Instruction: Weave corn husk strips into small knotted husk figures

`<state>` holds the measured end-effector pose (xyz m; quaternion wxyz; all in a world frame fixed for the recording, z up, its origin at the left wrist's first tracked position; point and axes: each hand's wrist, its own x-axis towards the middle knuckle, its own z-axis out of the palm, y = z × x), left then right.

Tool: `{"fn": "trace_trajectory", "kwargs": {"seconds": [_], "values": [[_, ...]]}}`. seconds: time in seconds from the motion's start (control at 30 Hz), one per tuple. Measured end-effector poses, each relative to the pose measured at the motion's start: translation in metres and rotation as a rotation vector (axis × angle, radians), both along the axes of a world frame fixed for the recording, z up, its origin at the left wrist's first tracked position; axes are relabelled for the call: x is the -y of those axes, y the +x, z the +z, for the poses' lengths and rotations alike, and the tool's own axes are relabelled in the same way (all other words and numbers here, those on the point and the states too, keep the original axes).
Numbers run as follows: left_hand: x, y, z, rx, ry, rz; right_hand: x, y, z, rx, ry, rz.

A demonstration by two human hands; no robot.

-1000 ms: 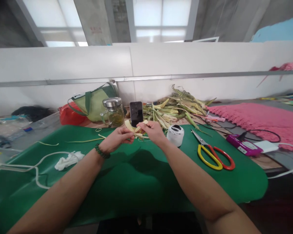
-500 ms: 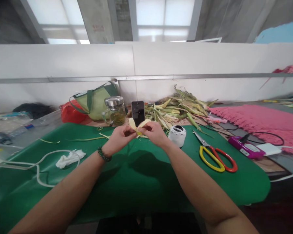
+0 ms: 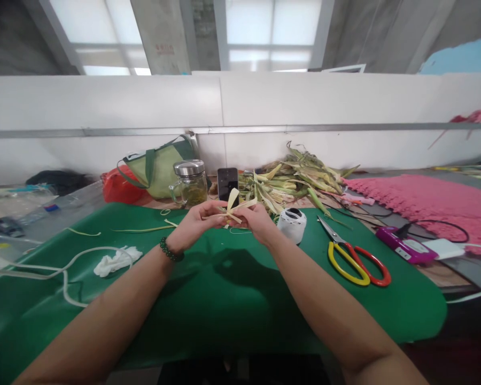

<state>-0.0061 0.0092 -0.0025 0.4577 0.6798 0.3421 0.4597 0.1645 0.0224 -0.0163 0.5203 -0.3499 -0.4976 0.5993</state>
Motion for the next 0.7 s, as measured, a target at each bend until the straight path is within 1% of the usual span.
{"fn": "trace_trajectory", "kwargs": {"seconds": [0.1,0.17,0.3,0.37,0.43,0.5,0.57,0.63,0.7], "values": [[0.0003,0.0021,-0.0017,-0.023,0.2,0.147,0.0015,0.0001,0.0024,-0.093,0.042,-0.042],[0.0,0.0041,-0.0041,-0.054,0.304,0.228,0.0019,0.0,0.0027,-0.136,0.079,-0.071],[0.0005,0.0065,-0.008,-0.12,0.468,0.27,0.0044,-0.0022,0.003,-0.163,0.136,-0.045],[0.0018,0.0065,-0.0083,-0.152,0.561,0.286,0.0067,-0.0038,0.0033,-0.142,0.157,-0.017],[0.0032,0.0062,-0.008,-0.179,0.616,0.293,0.0085,-0.005,0.003,-0.104,0.195,-0.011],[0.004,0.0061,-0.0078,-0.176,0.617,0.273,0.0088,-0.0052,0.0019,-0.063,0.246,-0.024],[0.0041,0.0066,-0.0078,-0.132,0.548,0.253,0.0076,-0.0044,0.0006,-0.042,0.271,-0.026],[0.004,0.0079,-0.0077,-0.046,0.403,0.246,0.0056,-0.0029,-0.0002,-0.044,0.243,-0.015],[0.0044,0.0097,-0.0071,0.071,0.201,0.226,0.0042,-0.0014,0.0001,-0.039,0.188,-0.02]]}}
